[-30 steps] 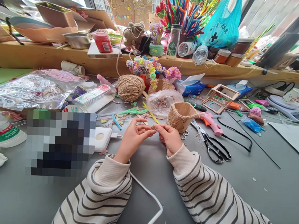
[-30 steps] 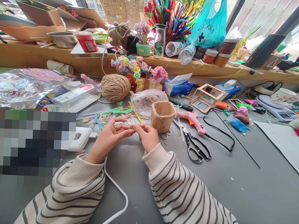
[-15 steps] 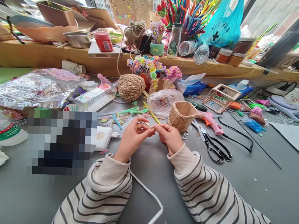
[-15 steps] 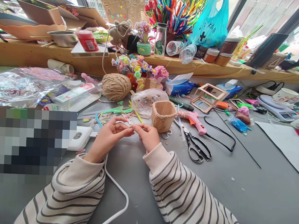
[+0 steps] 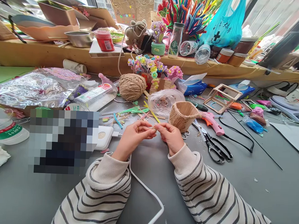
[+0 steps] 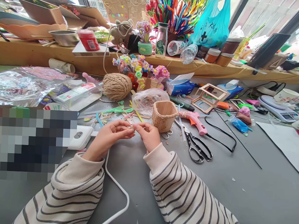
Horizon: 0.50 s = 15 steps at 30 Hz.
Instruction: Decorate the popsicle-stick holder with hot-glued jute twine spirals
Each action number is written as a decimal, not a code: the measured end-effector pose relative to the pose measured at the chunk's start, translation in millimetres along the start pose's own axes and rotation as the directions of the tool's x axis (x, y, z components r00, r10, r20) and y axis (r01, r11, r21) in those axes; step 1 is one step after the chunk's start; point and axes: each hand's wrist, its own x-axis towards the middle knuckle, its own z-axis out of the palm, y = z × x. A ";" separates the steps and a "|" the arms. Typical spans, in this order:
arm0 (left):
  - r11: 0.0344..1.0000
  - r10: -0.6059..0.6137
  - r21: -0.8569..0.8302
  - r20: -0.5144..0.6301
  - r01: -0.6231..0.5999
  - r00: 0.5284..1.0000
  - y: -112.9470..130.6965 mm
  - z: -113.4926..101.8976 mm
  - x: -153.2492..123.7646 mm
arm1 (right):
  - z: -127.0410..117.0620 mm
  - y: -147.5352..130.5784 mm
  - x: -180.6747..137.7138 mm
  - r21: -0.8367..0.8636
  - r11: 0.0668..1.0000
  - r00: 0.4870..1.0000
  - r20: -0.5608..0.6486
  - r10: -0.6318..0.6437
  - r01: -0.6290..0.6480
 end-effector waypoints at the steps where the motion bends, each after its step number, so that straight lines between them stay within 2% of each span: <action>1: 1.000 -0.012 0.000 0.001 0.012 1.000 0.4 0.0 -0.2 | -0.1 0.2 0.1 -0.001 1.000 1.000 -0.003 -0.001 0.001; 8: 0.997 -0.062 0.034 -0.007 0.063 0.998 3.8 1.0 -1.9 | -1.8 1.6 0.7 0.004 0.999 0.999 -0.012 -0.040 0.040; 15: 0.998 -0.054 0.047 0.039 0.052 0.998 3.4 1.6 -4.9 | -3.8 -0.6 1.1 -0.065 0.994 0.996 -0.006 -0.088 0.088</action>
